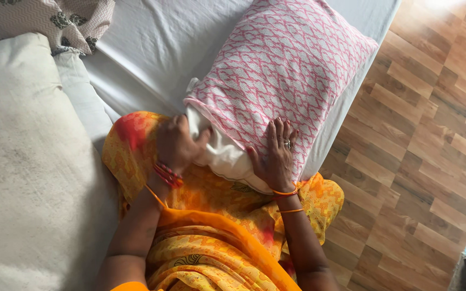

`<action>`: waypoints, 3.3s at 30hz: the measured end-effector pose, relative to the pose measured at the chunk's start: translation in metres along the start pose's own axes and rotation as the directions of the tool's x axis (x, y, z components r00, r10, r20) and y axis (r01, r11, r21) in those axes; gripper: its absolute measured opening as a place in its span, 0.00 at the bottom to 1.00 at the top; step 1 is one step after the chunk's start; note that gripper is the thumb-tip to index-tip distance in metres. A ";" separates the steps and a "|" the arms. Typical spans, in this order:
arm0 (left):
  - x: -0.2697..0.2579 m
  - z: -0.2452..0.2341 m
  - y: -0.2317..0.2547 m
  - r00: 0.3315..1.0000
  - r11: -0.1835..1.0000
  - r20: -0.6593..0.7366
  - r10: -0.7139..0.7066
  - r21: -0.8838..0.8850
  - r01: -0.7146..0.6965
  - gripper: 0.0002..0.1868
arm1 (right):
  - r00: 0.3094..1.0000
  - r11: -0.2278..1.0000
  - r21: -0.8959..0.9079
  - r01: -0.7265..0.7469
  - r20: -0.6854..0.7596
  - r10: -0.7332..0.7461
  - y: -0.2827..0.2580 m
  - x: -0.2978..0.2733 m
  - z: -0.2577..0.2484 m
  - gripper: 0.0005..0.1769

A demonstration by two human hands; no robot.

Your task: The person sits on a bed and puts a pillowcase on a pillow by hand. They pull the patterned case over the pillow, tuck the edges, and smooth the surface. The person then places the finished pillow aside and begins handling a second pillow and a different patterned pillowcase.

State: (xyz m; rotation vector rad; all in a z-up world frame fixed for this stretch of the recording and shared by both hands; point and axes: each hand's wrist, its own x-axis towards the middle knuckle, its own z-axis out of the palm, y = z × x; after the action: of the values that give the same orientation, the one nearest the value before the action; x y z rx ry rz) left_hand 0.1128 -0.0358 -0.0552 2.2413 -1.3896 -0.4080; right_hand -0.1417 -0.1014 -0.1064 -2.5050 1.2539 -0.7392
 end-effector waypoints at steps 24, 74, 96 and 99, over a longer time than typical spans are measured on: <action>-0.100 0.031 0.052 0.821 0.750 -0.313 0.478 -0.341 -0.567 0.34 | 0.948 0.922 0.296 0.250 0.121 -0.296 -0.053 0.104 -0.029 0.16; 0.084 0.083 -0.016 0.966 0.890 -0.207 0.152 -0.396 -0.225 0.44 | 0.950 0.976 -0.028 -0.218 -0.235 0.205 0.052 0.046 -0.007 0.23; 0.043 0.097 -0.021 0.879 0.907 0.231 0.418 -0.167 -0.387 0.32 | 0.900 0.961 0.241 -0.138 -0.375 0.224 0.125 0.060 -0.020 0.19; 0.043 0.112 -0.024 0.818 0.844 0.218 0.533 -0.067 -0.532 0.36 | 0.895 0.959 0.180 -0.219 -0.354 0.270 0.134 0.055 -0.024 0.20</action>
State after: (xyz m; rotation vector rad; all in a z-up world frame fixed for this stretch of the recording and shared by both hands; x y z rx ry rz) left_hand 0.0968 -0.0914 -0.1626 1.7248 -2.0519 -0.4746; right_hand -0.2179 -0.2256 -0.1255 -2.1040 1.5469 -1.2332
